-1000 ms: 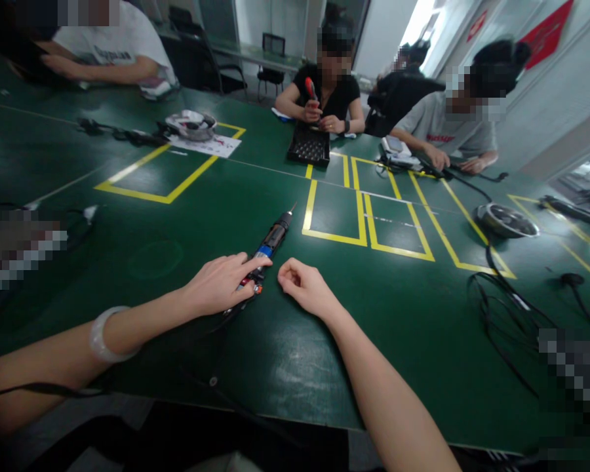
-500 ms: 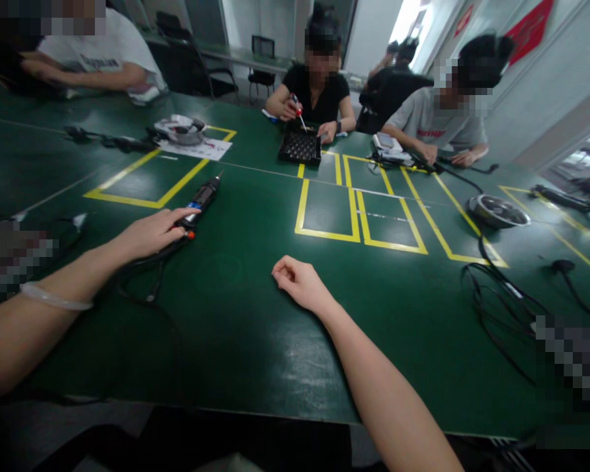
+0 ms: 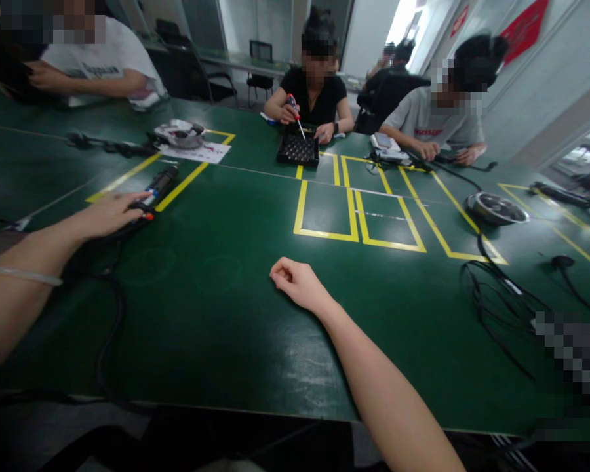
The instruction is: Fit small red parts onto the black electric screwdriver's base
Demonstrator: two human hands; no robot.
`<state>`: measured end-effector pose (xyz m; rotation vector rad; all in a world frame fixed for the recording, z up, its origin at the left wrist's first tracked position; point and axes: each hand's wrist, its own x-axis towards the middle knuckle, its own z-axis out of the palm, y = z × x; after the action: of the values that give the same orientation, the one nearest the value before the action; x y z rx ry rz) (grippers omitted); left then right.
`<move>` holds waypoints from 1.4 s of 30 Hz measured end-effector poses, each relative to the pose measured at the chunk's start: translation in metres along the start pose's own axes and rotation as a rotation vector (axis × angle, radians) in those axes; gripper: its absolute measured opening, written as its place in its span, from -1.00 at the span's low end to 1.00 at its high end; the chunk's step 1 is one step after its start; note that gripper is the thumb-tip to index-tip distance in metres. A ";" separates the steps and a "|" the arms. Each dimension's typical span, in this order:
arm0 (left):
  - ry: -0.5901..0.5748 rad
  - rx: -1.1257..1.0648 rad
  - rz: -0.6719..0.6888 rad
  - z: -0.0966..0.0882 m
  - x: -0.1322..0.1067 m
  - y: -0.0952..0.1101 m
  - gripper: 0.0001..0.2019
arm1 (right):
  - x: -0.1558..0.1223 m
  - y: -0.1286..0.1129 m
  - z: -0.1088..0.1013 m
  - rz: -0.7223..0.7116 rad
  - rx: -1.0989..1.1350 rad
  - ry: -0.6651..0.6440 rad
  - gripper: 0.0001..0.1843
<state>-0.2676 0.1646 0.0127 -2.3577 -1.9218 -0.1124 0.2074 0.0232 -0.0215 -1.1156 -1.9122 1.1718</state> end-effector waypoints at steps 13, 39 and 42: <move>-0.078 0.208 0.075 -0.014 -0.019 0.029 -0.15 | 0.000 0.000 0.001 -0.009 -0.014 -0.005 -0.91; -0.108 -0.283 0.657 -0.031 -0.091 0.278 -0.77 | -0.003 -0.008 0.012 0.022 0.153 -0.078 -0.82; -0.107 -0.282 0.629 -0.032 -0.073 0.256 -0.66 | -0.002 -0.007 0.011 0.022 0.186 -0.083 -0.84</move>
<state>-0.0318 0.0384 0.0287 -3.0859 -1.1676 -0.2199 0.1967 0.0151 -0.0200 -1.0047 -1.8130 1.3962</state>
